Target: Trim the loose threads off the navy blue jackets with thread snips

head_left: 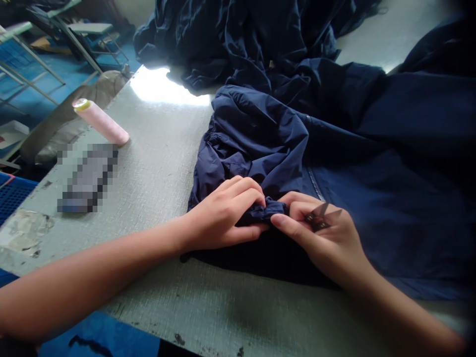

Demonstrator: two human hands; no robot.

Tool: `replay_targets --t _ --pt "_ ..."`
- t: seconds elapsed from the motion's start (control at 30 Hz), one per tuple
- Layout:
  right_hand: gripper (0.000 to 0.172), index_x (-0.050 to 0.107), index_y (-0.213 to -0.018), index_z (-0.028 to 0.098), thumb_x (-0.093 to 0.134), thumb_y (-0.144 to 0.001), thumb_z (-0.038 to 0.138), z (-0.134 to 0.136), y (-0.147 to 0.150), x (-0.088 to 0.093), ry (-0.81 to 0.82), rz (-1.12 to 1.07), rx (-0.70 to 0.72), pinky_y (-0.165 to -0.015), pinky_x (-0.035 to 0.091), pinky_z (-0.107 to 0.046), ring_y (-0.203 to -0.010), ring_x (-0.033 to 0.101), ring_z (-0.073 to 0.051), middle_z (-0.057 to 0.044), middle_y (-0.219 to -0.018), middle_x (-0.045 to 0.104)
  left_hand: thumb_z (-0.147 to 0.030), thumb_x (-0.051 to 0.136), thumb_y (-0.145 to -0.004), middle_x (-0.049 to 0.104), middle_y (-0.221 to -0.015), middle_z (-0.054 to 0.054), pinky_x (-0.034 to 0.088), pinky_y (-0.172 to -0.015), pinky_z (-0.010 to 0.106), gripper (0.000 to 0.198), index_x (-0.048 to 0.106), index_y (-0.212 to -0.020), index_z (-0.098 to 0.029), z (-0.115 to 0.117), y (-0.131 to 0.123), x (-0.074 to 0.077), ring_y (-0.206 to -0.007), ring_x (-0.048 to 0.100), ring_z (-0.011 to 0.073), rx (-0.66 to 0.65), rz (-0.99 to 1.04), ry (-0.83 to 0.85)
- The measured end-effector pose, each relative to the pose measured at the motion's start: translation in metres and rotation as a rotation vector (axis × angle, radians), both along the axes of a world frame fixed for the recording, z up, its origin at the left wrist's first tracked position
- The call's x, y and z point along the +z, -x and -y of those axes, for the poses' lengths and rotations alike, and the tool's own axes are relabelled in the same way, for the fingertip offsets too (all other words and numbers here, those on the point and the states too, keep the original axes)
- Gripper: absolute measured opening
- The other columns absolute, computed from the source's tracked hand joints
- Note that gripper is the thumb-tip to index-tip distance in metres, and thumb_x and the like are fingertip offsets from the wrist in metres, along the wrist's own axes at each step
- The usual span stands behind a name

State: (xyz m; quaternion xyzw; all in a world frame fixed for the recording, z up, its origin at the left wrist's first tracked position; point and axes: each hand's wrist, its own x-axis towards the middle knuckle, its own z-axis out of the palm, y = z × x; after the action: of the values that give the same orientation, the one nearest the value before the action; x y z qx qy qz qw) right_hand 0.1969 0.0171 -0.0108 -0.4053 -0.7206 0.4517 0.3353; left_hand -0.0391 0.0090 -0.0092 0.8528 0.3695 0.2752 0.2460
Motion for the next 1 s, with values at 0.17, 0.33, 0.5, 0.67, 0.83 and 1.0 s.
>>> replay_targets --t 0.17,0.33,0.5,0.67,0.83,1.0 --pt "0.05 0.044 -0.059 0.019 0.073 -0.1 0.028 0.0002 -0.0001 0.0002 0.0 0.007 -0.006 -0.059 0.037 -0.031 -0.065 0.053 -0.013 -0.001 -0.082 0.065 -0.026 0.073 -0.1 0.067 -0.125 0.014 0.05 -0.107 0.044 0.02 0.061 -0.112 -0.017 0.0 0.0002 0.0003 -0.114 0.06 0.0262 -0.002 0.002 0.002" --pt "0.051 0.044 -0.06 0.019 0.074 -0.1 0.028 -0.0002 0.0 0.0011 0.007 -0.003 -0.002 -0.06 0.037 -0.031 -0.066 0.054 -0.013 -0.001 -0.082 0.064 -0.026 0.072 -0.1 0.067 -0.125 0.013 0.051 -0.107 0.044 0.019 0.061 -0.112 -0.017 -0.0002 0.0006 0.0007 -0.115 0.06 0.0259 0.001 -0.006 0.007" --pt "0.05 0.042 -0.06 0.019 0.074 -0.099 0.026 -0.0004 0.0003 0.0002 0.016 -0.012 -0.005 -0.061 0.038 -0.03 -0.066 0.053 -0.013 0.0 -0.082 0.063 -0.026 0.073 -0.1 0.066 -0.125 0.013 0.05 -0.108 0.043 0.02 0.06 -0.113 -0.017 -0.0008 0.0009 0.001 -0.115 0.059 0.026 -0.013 -0.008 0.005" --pt "0.045 0.044 -0.061 0.02 0.069 -0.098 0.021 0.0008 -0.0006 0.001 0.039 -0.046 0.009 -0.06 0.038 -0.031 -0.067 0.055 -0.014 -0.003 -0.084 0.067 -0.027 0.072 -0.1 0.065 -0.125 0.012 0.05 -0.108 0.043 0.021 0.061 -0.115 -0.017 -0.0004 0.0005 -0.0006 -0.115 0.058 0.0254 -0.015 -0.024 0.017" --pt "0.044 0.041 -0.06 0.021 0.068 -0.096 0.02 0.0001 -0.0017 0.0018 0.056 -0.066 0.002 -0.061 0.04 -0.031 -0.066 0.054 -0.015 -0.003 -0.084 0.068 -0.031 0.073 -0.101 0.065 -0.125 0.011 0.05 -0.106 0.043 0.022 0.06 -0.114 -0.019 0.0008 0.0003 -0.0027 -0.113 0.059 0.0251 -0.001 -0.02 0.025" --pt "0.045 0.04 -0.059 0.02 0.069 -0.094 0.02 -0.0026 -0.0021 0.0022 0.115 -0.117 -0.02 -0.064 0.042 -0.031 -0.069 0.058 -0.016 -0.003 -0.081 0.07 -0.038 0.074 -0.102 0.066 -0.124 0.01 0.053 -0.103 0.042 0.026 0.061 -0.115 -0.02 -0.0003 -0.0001 -0.0046 -0.113 0.06 0.0249 0.015 -0.001 0.046"
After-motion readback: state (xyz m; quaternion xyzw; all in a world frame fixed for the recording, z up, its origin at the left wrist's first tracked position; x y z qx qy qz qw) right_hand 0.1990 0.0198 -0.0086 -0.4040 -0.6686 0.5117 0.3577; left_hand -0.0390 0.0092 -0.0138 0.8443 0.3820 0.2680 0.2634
